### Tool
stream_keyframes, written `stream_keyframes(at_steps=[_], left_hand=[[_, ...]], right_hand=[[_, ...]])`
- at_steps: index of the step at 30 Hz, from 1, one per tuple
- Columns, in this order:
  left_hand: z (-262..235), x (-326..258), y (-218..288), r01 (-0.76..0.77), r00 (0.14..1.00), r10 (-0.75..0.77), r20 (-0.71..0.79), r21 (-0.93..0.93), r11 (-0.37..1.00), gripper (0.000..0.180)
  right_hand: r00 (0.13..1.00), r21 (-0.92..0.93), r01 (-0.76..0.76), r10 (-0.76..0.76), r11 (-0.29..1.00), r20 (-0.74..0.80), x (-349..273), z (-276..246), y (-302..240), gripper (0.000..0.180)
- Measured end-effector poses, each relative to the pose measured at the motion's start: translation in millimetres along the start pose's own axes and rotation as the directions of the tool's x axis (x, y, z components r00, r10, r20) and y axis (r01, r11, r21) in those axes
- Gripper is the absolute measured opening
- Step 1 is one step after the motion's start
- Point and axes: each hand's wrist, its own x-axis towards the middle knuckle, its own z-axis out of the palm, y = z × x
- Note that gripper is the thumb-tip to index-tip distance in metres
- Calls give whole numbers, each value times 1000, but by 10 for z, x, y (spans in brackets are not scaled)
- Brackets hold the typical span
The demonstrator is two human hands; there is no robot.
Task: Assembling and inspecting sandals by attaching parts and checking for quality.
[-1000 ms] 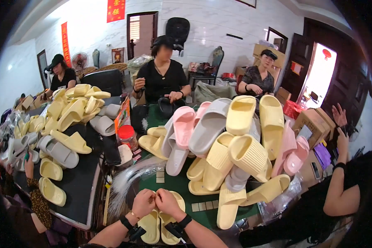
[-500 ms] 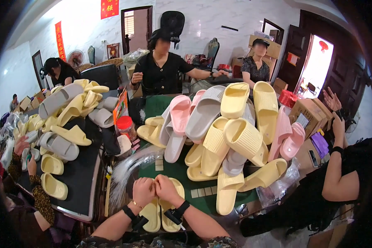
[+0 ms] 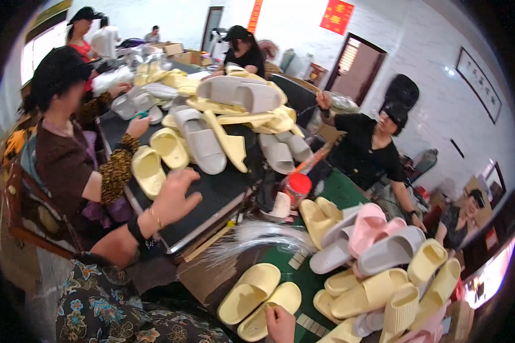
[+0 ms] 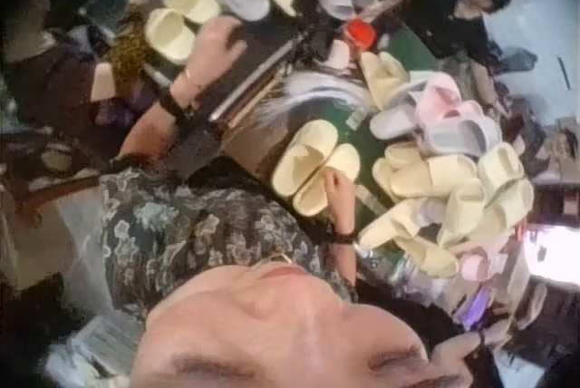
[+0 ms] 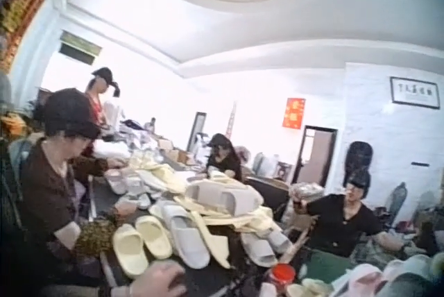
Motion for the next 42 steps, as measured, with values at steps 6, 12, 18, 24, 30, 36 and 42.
stream_keyframes(at_steps=[6,12,18,24,30,36,42], left_hand=[[-329,100,-1000,443,894,-423,-145,411,797,47],[-17,158,-1668,601,666,-741,82,531,598,64],[702,54,-2666,244,941,-333,66,552,798,32],[440,348,-2806,613,677,-734,62,504,608,49],[686,833,-1558,549,802,-597,-14,413,727,49],[351,994,-427,495,869,-492,-55,115,861,44],[-326,106,-2797,415,888,-425,-178,-90,905,40]], right_hand=[[986,-353,-51,105,934,133,126,269,115,47],[972,-591,-181,236,786,17,296,348,1,51],[991,-534,-125,131,836,-27,217,233,265,44],[952,-460,23,-160,888,-261,-123,-631,-198,31],[623,-502,-2,-392,865,-677,-450,-2364,-375,31],[450,-510,-512,-291,691,-845,-455,-4374,-7,23],[457,-297,-596,11,746,-890,-201,-4756,1064,36]])
